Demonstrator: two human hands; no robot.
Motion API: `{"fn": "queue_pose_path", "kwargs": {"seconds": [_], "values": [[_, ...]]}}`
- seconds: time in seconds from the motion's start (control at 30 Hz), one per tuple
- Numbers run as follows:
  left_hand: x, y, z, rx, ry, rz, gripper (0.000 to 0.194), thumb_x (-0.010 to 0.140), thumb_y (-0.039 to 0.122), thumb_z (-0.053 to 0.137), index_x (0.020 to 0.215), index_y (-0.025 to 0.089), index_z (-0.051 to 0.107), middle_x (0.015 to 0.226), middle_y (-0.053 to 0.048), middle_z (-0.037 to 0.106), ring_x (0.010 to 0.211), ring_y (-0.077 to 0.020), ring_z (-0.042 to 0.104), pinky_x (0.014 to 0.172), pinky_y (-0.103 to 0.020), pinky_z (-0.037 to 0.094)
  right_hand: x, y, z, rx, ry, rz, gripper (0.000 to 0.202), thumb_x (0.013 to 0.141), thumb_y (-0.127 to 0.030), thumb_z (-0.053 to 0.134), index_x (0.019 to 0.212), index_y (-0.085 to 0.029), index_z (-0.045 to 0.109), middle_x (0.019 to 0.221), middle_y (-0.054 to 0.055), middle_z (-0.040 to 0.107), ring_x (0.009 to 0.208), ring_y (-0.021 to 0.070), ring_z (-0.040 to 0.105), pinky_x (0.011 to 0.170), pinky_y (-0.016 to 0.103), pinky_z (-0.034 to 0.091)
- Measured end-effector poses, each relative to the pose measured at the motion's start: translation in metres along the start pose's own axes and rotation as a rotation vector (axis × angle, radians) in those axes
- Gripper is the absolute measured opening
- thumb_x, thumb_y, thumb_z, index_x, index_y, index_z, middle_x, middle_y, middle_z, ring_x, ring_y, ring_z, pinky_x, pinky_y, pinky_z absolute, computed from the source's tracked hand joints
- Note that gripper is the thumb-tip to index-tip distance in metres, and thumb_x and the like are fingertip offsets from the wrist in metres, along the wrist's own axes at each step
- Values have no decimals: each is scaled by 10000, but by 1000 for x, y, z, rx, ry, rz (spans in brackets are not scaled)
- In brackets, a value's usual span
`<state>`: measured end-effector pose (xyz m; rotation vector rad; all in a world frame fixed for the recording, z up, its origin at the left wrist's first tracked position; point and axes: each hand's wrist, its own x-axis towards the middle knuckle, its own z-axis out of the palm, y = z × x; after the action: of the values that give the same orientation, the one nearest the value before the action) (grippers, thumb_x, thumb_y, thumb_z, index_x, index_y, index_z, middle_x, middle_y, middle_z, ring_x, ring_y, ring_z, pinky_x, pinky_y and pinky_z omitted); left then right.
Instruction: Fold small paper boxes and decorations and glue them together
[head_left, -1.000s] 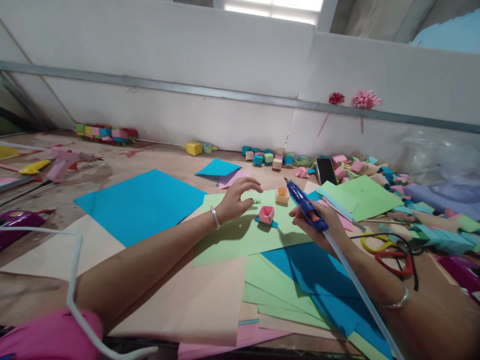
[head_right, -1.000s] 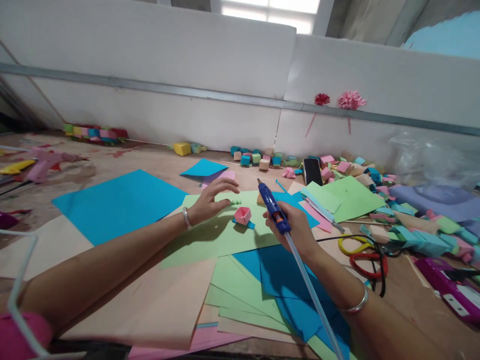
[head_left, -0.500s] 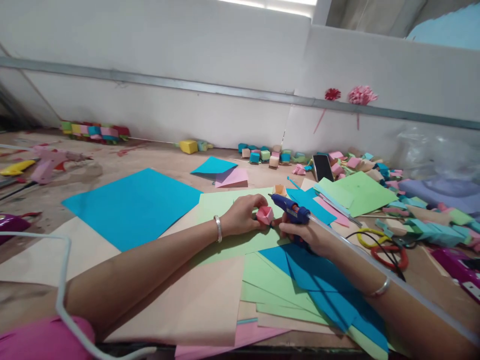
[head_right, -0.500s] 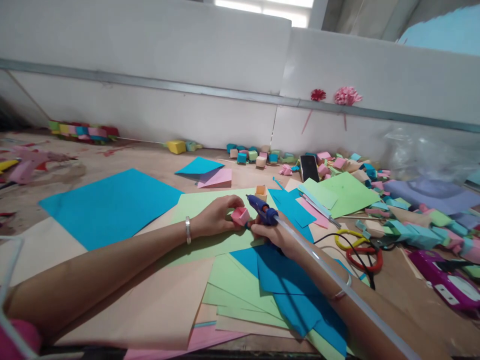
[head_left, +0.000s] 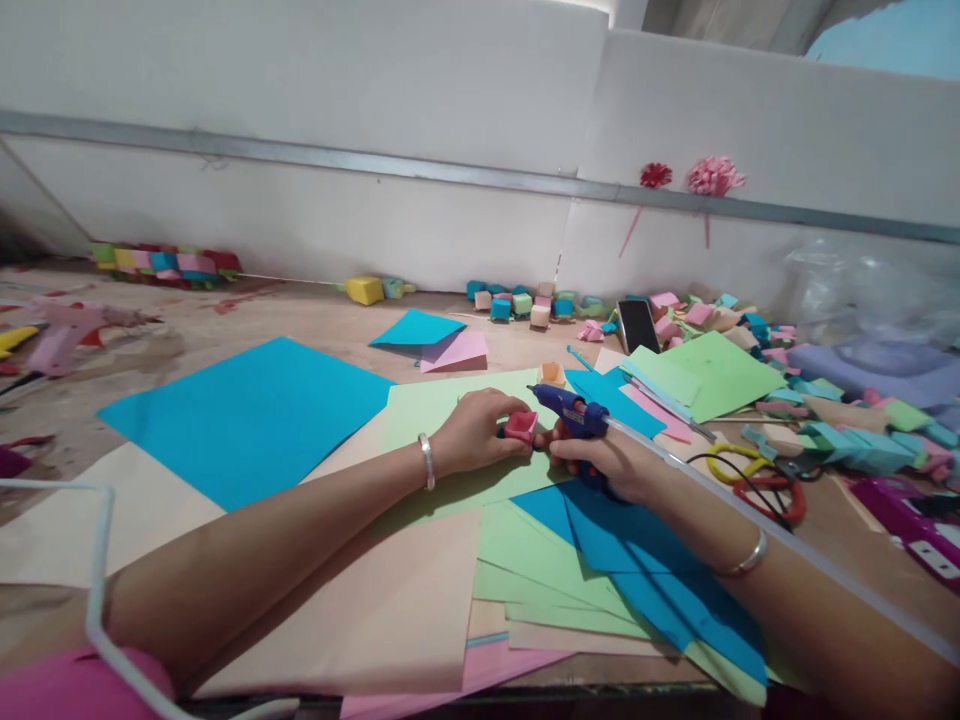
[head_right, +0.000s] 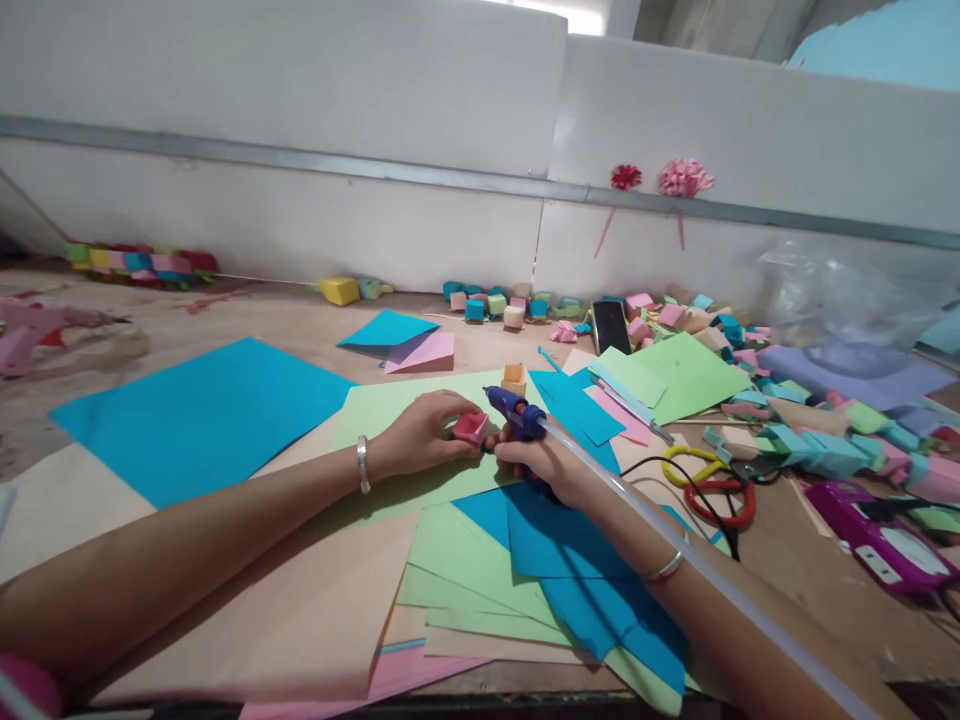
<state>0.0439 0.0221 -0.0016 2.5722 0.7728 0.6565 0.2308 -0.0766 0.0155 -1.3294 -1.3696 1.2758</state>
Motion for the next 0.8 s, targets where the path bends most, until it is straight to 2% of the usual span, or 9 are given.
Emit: {"fn": "queue_pose_path", "kwargs": {"seconds": [0.13, 0.33, 0.53, 0.7, 0.8], "values": [[0, 6, -2, 64, -10, 25, 288, 694, 382, 736, 923, 215, 685, 903, -58, 685, 888, -246, 583, 763, -324, 397, 2, 5, 1, 112, 0, -11, 126, 690, -302, 695, 645, -223, 608, 593, 18, 630, 530, 161, 575, 476, 280, 468], [0, 12, -2, 191, 0, 45, 202, 720, 352, 686, 855, 203, 662, 777, -51, 647, 792, -237, 556, 699, -326, 354, 4, 8, 2, 105, -28, -2, 106, 707, -301, 671, 678, -218, 612, 613, 23, 644, 554, 160, 586, 508, 282, 484], [0, 9, 0, 250, -21, 55, 303, 702, 425, 721, 877, 184, 663, 848, -75, 655, 841, -257, 554, 726, -343, 377, 5, 11, 2, 80, 71, 23, 84, 701, -271, 678, 703, -209, 622, 647, 27, 653, 569, 156, 587, 513, 277, 464], [0, 5, -1, 135, 44, 71, 437, 736, 464, 704, 1069, 187, 649, 996, -90, 678, 945, -270, 573, 814, -370, 410, 5, 15, -1, 88, 28, 2, 74, 713, -276, 658, 727, -217, 615, 683, 25, 658, 579, 158, 590, 541, 292, 484], [4, 0, -6, 15, 127, 28, 334, 848, 442, 580, 1047, 184, 654, 1035, -85, 687, 976, -248, 589, 854, -370, 427, 7, 20, -5, 93, 35, -13, 89, 723, -284, 661, 754, -207, 629, 721, 30, 667, 582, 150, 581, 534, 283, 473]]}}
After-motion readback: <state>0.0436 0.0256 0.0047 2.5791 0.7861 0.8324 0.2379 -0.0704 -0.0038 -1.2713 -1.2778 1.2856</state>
